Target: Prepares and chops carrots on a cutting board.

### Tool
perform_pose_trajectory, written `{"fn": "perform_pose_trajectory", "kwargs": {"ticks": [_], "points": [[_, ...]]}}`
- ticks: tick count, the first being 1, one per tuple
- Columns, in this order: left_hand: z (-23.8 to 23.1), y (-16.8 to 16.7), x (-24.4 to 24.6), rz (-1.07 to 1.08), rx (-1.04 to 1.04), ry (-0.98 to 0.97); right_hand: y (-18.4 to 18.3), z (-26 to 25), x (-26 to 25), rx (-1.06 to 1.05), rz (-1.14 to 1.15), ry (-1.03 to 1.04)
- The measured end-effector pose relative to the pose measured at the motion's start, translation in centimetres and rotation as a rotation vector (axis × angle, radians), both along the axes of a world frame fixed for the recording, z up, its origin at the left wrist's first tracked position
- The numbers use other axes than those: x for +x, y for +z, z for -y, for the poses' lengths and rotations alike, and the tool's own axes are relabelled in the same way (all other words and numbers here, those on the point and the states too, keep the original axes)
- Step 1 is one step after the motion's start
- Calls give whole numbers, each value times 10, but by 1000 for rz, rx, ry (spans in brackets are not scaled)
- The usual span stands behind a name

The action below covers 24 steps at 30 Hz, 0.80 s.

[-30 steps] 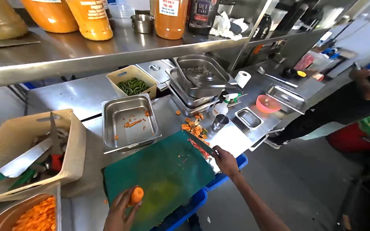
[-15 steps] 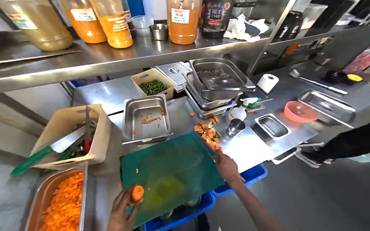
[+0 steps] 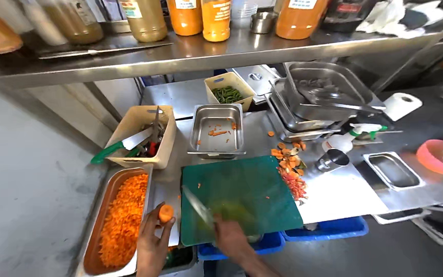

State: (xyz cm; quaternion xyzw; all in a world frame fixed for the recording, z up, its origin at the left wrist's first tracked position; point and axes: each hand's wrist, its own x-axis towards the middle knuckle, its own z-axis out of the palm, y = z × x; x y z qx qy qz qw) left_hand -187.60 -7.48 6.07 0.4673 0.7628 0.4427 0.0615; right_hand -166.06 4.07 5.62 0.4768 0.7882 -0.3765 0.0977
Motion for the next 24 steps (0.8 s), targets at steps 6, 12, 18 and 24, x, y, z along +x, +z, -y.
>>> {"fn": "perform_pose_trajectory", "kwargs": {"ticks": [6,12,18,24], "points": [[4,5,2,-18,-6,-112,-7,-59,52,153,131,-367],[12,-7,8,-22,3,-112,-3,-73,145,481,83,-563],[-12,7,13,-51,70,-134,-3,24,43,45,54,-41],[-20,12,15,-72,73,-192,-11,-62,158,330,286,-392]]}}
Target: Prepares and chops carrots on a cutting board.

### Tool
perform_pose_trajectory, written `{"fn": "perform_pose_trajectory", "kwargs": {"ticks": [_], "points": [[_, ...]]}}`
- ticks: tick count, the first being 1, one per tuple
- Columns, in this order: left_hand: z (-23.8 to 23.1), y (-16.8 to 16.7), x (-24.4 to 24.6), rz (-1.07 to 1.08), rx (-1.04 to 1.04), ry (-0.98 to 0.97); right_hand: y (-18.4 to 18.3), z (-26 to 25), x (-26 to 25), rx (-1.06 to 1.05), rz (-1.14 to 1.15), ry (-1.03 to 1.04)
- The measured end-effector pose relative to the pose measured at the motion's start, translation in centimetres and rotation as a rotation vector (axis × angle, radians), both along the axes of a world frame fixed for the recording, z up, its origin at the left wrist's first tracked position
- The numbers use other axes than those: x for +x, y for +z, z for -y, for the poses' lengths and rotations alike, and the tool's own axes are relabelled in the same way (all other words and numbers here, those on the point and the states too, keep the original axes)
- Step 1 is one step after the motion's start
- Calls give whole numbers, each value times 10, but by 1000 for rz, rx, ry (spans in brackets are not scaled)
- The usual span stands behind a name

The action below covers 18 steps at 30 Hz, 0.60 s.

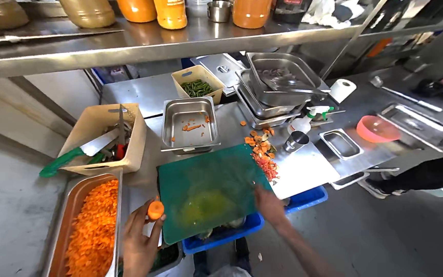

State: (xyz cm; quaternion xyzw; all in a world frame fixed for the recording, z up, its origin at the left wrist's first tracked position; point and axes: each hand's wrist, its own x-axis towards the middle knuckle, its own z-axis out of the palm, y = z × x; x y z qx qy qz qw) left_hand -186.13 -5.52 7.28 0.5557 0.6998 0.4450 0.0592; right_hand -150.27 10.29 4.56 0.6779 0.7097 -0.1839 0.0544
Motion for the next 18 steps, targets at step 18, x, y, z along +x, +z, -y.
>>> {"fn": "perform_pose_trajectory", "kwargs": {"ticks": [18], "points": [[-3,3,7,-4,8,37,21,7,50,205,-71,-75]]}}
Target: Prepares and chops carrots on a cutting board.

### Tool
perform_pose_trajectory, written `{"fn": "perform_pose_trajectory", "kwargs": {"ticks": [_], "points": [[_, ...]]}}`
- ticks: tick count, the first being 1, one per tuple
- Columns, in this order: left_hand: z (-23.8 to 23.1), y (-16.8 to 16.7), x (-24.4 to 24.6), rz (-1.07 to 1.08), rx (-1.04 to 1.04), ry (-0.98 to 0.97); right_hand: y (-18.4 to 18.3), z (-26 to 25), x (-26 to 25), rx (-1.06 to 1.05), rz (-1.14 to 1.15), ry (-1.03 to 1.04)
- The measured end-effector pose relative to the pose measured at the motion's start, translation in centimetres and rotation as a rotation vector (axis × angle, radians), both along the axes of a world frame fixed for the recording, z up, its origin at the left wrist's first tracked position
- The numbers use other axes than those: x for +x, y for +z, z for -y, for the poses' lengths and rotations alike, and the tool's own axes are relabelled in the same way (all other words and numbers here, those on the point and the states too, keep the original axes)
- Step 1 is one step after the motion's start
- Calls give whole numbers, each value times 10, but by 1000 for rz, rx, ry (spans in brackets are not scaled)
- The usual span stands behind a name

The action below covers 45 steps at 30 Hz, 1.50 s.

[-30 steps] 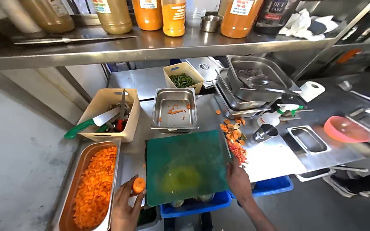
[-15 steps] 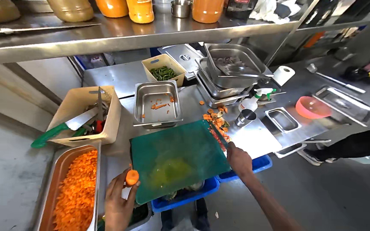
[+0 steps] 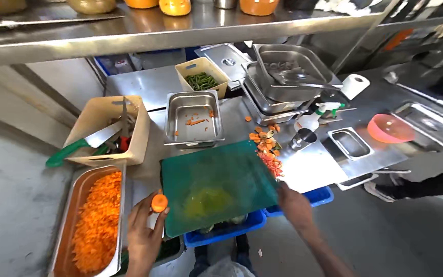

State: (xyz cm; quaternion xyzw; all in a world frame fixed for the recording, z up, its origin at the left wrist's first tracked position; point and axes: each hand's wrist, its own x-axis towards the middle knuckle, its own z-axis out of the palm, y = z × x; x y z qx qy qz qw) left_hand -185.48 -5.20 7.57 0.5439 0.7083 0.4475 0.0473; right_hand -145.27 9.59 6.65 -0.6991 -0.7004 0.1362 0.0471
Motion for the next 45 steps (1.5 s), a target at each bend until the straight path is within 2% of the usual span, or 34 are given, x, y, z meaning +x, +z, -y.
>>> {"fn": "perform_pose_trajectory", "kwargs": {"ticks": [2,4,5,7,8,11,15,17,20,23,27,30,34,38,41,45], "points": [[-4,-7,6,-16,-13,-38,35,-4,30,267,-143,-6],[-12,-13,18,-35,-31,-85,46,2,39,460,-259,3],[-18,-17,24,-41,-48,-117,39,4,43,412,-277,-10],[-31,-24,36,-69,-111,-195,16,2,53,126,-261,-95],[-39,-27,39,-105,-145,-238,6,6,52,82,-226,-113],[-70,-36,51,-232,-220,-326,-4,22,28,193,-251,-63],[-99,-55,62,-331,-451,-537,-14,38,-20,-119,-226,1],[-105,-68,63,-348,-493,-608,-14,37,-42,-212,-215,15],[-100,-78,59,-271,-426,-618,-12,33,-61,-245,-154,75],[-93,-88,54,-135,-272,-593,-14,30,-75,-436,-14,137],[-92,-105,52,-17,-90,-490,-4,32,-93,-372,36,217],[-94,-118,57,42,19,-482,-5,29,-108,-467,107,279],[-94,-122,61,-50,23,-506,2,24,-113,-512,175,320],[-95,-120,63,-171,-65,-558,38,31,-112,-478,231,364],[-97,-119,63,-199,-102,-611,61,41,-114,-491,296,389],[-97,-117,64,-210,-114,-634,69,41,-115,-530,350,409]]}}
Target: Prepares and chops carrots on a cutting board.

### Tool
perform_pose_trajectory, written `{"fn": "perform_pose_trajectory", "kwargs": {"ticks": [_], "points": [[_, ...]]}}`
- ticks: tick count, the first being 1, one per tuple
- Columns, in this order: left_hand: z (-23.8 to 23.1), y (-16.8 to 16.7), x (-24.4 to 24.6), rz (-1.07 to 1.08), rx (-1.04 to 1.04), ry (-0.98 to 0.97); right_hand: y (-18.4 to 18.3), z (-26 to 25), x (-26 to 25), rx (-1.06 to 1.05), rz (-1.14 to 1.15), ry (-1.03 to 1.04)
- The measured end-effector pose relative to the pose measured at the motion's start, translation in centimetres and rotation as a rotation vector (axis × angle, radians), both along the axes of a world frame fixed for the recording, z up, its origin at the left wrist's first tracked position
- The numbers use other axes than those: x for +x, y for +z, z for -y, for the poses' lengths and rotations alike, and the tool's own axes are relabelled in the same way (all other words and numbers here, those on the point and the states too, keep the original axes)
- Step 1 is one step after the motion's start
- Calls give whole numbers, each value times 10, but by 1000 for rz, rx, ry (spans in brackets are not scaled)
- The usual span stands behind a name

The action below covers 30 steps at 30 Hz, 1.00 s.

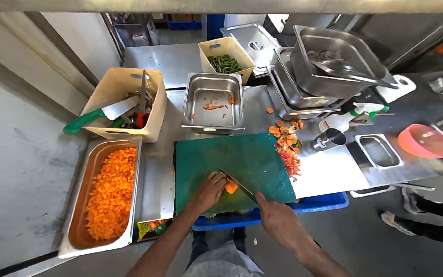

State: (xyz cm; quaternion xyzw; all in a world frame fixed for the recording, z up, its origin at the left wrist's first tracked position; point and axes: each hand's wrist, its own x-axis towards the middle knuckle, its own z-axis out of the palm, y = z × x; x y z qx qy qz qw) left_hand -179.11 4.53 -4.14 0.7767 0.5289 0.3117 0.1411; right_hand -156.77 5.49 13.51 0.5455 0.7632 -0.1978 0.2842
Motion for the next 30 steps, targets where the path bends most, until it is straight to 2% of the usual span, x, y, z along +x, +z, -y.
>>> {"fn": "perform_pose_trajectory", "kwargs": {"ticks": [3,5,7,9,11,17,20,23,26,30], "points": [[-2,-1,-1,17,-19,-9,-11,-9,-11,-83,-9,-21],[1,-3,-2,41,-27,-26,-38,-13,-22,-141,-84,-65],[-1,-3,-2,53,-30,-31,-66,-18,-30,-119,-132,-82],[-4,-2,-4,54,-11,-19,-76,-21,-31,-82,-164,-77],[0,-4,-4,48,11,-10,-73,-23,-26,-101,-187,-81],[0,-4,-2,12,56,-5,-10,-15,-16,-82,-62,-32],[0,-6,0,23,69,-3,3,-11,-16,-102,-17,-28],[-1,-5,-1,61,51,-5,-14,-12,-23,-124,-43,-51],[4,-3,1,89,16,-12,-65,-7,-31,-124,-142,-105],[-3,-2,-3,60,28,0,-74,-13,-32,-98,-173,-105]]}}
